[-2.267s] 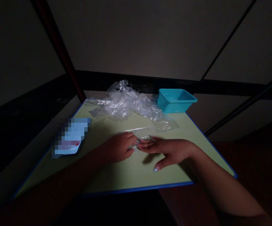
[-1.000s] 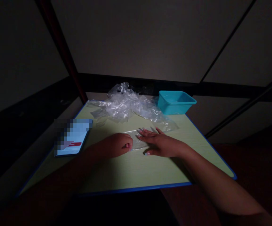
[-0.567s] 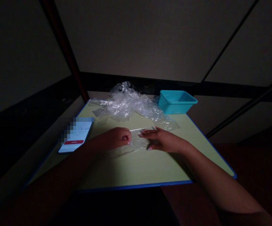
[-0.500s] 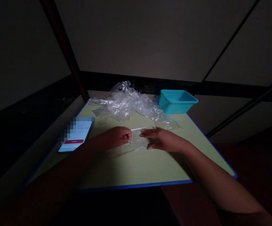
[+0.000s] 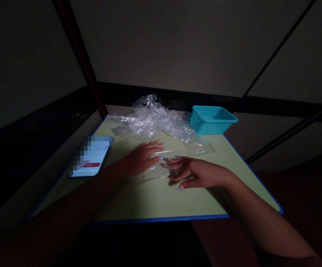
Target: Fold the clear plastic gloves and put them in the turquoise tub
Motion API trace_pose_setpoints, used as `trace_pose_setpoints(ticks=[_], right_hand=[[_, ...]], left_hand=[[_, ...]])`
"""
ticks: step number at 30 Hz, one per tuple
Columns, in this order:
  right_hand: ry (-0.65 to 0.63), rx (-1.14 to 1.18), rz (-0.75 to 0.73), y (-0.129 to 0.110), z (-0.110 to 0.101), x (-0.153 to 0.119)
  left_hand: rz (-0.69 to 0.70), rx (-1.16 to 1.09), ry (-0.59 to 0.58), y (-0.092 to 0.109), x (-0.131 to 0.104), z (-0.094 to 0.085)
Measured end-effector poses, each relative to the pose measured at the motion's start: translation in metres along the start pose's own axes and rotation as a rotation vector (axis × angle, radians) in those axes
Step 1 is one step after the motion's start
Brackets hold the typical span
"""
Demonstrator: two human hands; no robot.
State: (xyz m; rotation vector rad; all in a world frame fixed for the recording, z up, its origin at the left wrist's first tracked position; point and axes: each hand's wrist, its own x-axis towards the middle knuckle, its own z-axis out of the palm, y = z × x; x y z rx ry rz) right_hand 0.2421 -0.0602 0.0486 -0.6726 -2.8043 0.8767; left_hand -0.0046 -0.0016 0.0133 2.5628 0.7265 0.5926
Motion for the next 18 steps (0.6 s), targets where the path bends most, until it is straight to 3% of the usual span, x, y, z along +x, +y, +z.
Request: trace_pose_setpoints(ticks=[3,10,18], right_hand=[[-0.085,0.009,0.052,-0.0022,0.0016,-0.0025],[-0.066,0.019,0.104,0.0009,0.0054,-0.0053],[-0.061,-0.040,0.160,0.0002,0.0054,-0.0052]], left_hand=[[-0.073,0.176,-0.114,-0.0013,-0.0037,0.0059],[-0.162,0.322,-0.328,0.0044,-0.0063,0.0098],[-0.155,0.292,-0.335,0.0018,-0.0071,0.0074]])
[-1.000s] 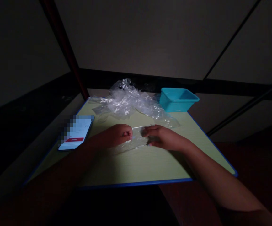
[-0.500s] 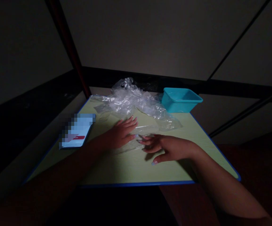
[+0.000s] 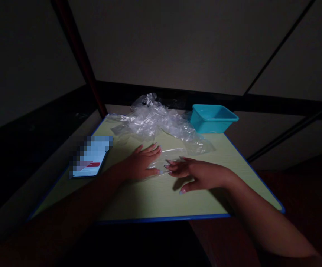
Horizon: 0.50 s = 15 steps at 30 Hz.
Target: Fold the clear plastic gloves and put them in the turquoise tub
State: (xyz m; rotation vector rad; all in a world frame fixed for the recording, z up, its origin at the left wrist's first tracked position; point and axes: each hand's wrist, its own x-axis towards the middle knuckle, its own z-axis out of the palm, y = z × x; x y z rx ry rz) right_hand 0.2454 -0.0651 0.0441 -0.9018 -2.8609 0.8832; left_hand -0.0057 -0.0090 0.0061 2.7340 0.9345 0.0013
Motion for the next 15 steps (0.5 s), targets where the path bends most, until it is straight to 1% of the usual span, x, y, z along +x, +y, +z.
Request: trace_pose_setpoints(ticks=[3,7,11,15], right_hand=[[0.000,-0.018,0.032,0.002,-0.001,0.000],[0.007,0.006,0.060,0.003,-0.002,0.001],[0.034,0.070,0.046,0.001,-0.004,0.004],[0.076,0.132,-0.004,0.002,-0.005,0.007]], left_hand=[[0.025,-0.060,0.034,-0.002,0.002,0.003],[0.109,-0.215,0.110,-0.001,0.003,0.004],[0.161,-0.283,0.199,0.005,-0.001,-0.001],[0.162,-0.269,0.228,0.010,-0.003,-0.009]])
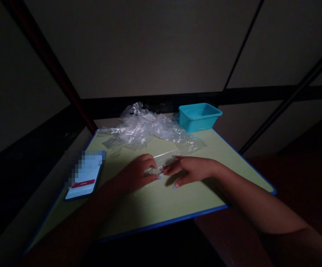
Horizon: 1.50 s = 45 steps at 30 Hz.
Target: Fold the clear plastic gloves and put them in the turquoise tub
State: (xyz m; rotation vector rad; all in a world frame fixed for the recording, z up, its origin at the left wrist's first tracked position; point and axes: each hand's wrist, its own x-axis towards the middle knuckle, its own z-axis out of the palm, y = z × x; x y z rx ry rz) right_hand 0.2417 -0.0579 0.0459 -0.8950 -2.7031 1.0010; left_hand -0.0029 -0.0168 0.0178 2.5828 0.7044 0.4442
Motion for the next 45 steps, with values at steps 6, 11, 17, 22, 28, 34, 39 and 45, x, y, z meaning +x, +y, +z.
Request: trace_pose_setpoints(ticks=[6,11,17,22,28,34,39,45], right_hand=[[0.055,0.132,-0.023,0.007,0.001,0.002],[0.074,0.187,-0.025,0.014,0.003,0.004],[0.181,0.261,0.030,0.019,0.003,0.005],[0.321,0.403,0.126,0.027,0.000,0.003],[0.339,0.181,0.215,0.034,-0.009,-0.001],[0.324,0.046,0.290,0.038,-0.013,0.000],[0.326,-0.002,0.334,0.039,-0.009,0.004],[0.318,0.009,0.357,0.043,-0.007,0.005]], left_hand=[[-0.002,0.062,-0.029,-0.001,0.001,0.000],[0.025,0.039,-0.102,-0.007,0.001,0.001],[0.012,-0.076,-0.188,-0.009,0.004,-0.008],[-0.202,-0.221,-0.192,-0.012,0.004,-0.011],[-0.309,-0.378,-0.185,-0.014,0.005,-0.011],[-0.334,-0.452,-0.175,-0.018,0.004,-0.011],[-0.357,-0.430,-0.131,-0.018,0.004,-0.018],[-0.485,-0.375,-0.133,-0.025,0.002,-0.027]])
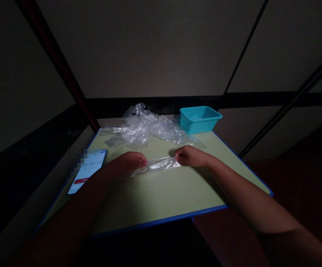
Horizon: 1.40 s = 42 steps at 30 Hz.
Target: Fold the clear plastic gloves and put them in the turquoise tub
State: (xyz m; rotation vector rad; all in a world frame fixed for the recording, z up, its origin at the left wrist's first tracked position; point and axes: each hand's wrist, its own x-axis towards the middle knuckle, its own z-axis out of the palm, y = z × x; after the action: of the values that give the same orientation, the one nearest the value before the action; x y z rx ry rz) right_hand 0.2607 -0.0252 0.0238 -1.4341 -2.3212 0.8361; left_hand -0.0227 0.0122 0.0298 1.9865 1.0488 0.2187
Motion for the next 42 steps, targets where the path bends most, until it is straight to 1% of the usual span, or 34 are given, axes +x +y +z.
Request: trace_pose_setpoints(ticks=[2,4,6,11,15,18,22,25,30,33,36,38,42], right_hand=[[0.008,0.009,0.025,0.002,0.001,0.001],[0.019,0.014,0.049,0.004,0.001,0.002],[0.030,0.003,0.064,0.003,0.002,0.002],[0.069,-0.043,0.074,-0.002,0.002,0.001],[0.088,-0.112,0.066,-0.004,0.002,0.000],[0.110,-0.164,0.078,-0.004,0.003,0.001],[0.138,-0.230,0.135,-0.004,0.004,0.002],[0.159,-0.255,0.161,-0.003,0.004,0.003],[0.167,-0.272,0.191,-0.004,0.006,0.003],[0.161,-0.271,0.203,-0.005,0.005,0.003],[0.158,-0.265,0.204,-0.005,0.005,0.003],[0.157,-0.262,0.203,-0.005,0.004,0.003],[0.148,-0.251,0.213,-0.005,0.004,0.003]], left_hand=[[0.001,0.062,-0.041,-0.001,0.000,-0.001],[0.039,0.107,-0.049,-0.001,0.000,0.000],[0.088,0.137,-0.011,0.000,0.001,0.001],[0.173,0.163,0.147,0.000,0.005,0.002],[0.131,0.119,0.183,0.004,0.003,0.005],[0.099,0.125,0.208,0.007,0.002,0.008],[0.117,0.163,0.281,0.003,0.005,0.012],[0.132,0.149,0.309,-0.002,0.008,0.017],[0.101,0.126,0.298,-0.003,0.010,0.026],[0.098,0.115,0.286,0.001,0.010,0.026],[0.087,0.059,0.315,0.003,0.009,0.024],[0.064,0.015,0.317,0.002,0.010,0.024],[0.025,-0.059,0.276,-0.004,0.014,0.025]])
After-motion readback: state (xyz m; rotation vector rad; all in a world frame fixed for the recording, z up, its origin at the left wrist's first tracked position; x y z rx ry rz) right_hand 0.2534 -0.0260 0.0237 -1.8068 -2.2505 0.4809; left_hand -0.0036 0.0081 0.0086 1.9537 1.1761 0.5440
